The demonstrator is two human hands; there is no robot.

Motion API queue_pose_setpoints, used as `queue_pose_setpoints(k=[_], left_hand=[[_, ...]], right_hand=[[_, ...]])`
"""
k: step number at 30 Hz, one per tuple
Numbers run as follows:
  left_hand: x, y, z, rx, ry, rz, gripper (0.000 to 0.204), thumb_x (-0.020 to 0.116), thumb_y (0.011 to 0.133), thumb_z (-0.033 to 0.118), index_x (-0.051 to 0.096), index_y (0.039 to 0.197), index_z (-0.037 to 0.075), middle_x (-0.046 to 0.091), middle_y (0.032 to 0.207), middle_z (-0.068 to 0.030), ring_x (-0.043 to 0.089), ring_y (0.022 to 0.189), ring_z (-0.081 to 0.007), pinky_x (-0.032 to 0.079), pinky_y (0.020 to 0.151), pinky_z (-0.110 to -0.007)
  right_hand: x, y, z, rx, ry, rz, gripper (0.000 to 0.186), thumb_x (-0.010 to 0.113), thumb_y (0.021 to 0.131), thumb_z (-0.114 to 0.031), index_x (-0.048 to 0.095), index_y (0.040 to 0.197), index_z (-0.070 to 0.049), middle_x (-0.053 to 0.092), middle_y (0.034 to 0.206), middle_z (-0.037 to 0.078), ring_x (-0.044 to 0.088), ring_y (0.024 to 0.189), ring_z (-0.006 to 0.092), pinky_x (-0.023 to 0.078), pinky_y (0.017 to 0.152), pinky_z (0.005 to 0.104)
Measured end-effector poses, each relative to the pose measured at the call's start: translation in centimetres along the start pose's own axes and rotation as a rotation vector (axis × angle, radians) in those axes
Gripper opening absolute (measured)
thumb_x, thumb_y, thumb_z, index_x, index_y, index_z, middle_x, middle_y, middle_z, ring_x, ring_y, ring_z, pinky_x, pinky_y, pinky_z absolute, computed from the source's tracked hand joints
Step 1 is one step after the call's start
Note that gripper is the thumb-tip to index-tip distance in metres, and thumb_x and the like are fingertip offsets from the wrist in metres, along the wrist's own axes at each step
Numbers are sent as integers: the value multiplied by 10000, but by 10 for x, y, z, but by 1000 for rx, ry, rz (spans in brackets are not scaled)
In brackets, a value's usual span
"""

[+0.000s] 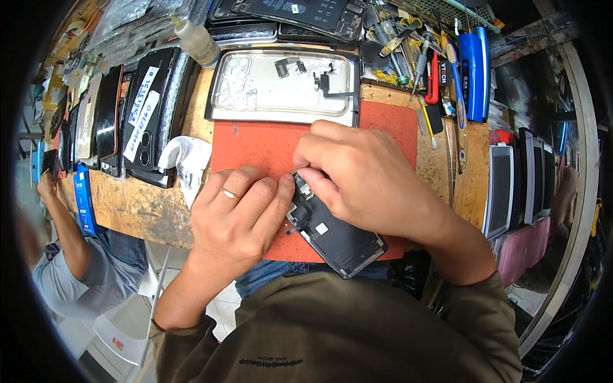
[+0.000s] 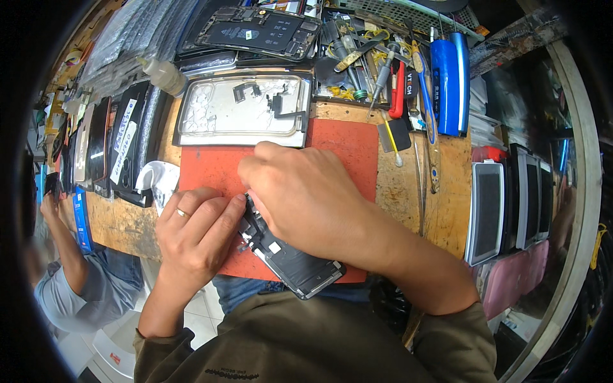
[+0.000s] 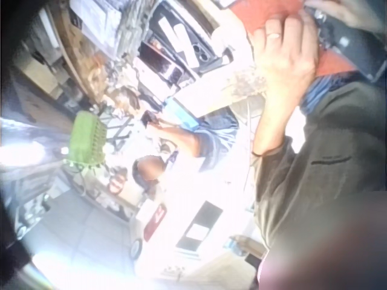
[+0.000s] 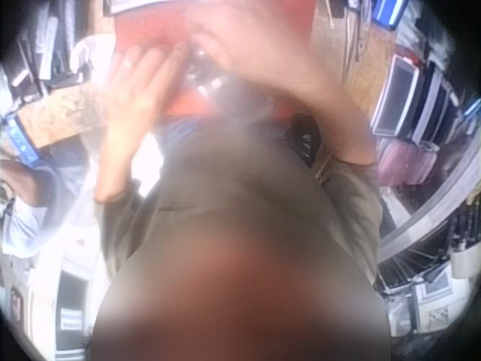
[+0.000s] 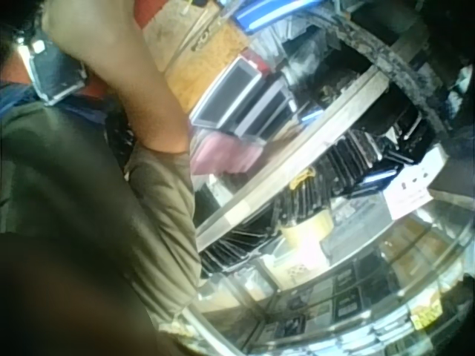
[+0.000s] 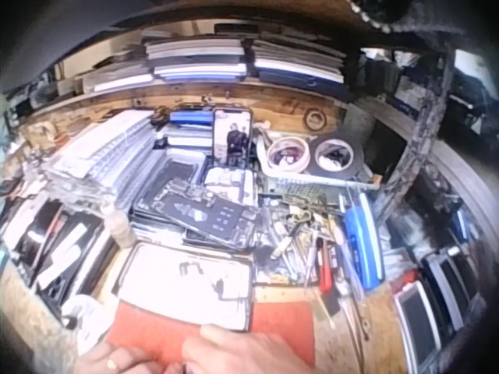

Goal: The person disassembles a mobile phone, removes a small internal component, and reassembles the device using a screwdriver. The person handles the phone casing, internal parts, and tools on a cluttered workbench.

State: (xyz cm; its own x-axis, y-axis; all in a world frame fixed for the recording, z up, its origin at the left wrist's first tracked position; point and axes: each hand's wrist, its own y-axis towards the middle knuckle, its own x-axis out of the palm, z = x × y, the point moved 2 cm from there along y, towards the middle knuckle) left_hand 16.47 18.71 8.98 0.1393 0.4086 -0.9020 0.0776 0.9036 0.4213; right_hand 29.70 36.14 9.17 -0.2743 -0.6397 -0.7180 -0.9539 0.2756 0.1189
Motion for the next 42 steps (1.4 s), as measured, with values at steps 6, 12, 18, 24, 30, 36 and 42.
queue_pose_setpoints(k=[6,12,18,24,30,36,42], left_hand=[[-2,3,0,25,-1,-14,360,766,826,128,808,1157,-7,701,1022,-79,729,1016,-257,558,790,-402],[0,1,3,2,6,6,362,777,822,137,811,1155,-2,706,1029,-77,729,1005,-258,551,774,-402],[-1,-3,3,-34,19,18,358,782,821,161,827,1149,24,724,1037,-62,730,1004,-255,538,768,-394],[1,-8,5,-83,-29,38,333,785,814,166,842,1119,45,734,1026,-56,731,998,-255,540,770,-392],[3,-11,3,-126,-85,59,309,795,804,151,853,1093,56,741,1031,-54,728,995,-248,546,770,-379],[3,-10,1,-128,-119,53,309,798,797,151,862,1087,66,740,1035,-47,721,1003,-237,550,778,-369],[3,-8,-1,-122,-131,49,312,781,799,167,867,1081,66,735,1007,-41,717,1009,-235,550,784,-359]], right_hand=[[-1,0,1,3,31,16,78,789,957,-60,724,995,-41,714,980,130,725,850,414,550,723,520],[3,0,1,70,54,21,75,796,958,-70,742,1009,-56,710,948,125,732,827,388,550,715,497],[2,1,-5,127,28,-19,85,809,957,-91,759,1024,-73,701,930,106,731,811,366,544,699,475],[1,0,-6,134,33,-27,76,813,966,-95,760,1020,-80,690,933,86,716,758,324,538,665,447],[-3,2,-8,144,29,-66,113,841,953,-48,768,1034,-78,684,926,75,699,679,257,537,609,398],[-8,4,-9,160,43,-120,140,864,934,-37,784,1045,-68,690,930,98,717,740,299,561,652,410],[-11,6,-10,174,53,-148,150,864,920,-19,787,1043,-57,700,939,101,717,777,328,566,672,421]])
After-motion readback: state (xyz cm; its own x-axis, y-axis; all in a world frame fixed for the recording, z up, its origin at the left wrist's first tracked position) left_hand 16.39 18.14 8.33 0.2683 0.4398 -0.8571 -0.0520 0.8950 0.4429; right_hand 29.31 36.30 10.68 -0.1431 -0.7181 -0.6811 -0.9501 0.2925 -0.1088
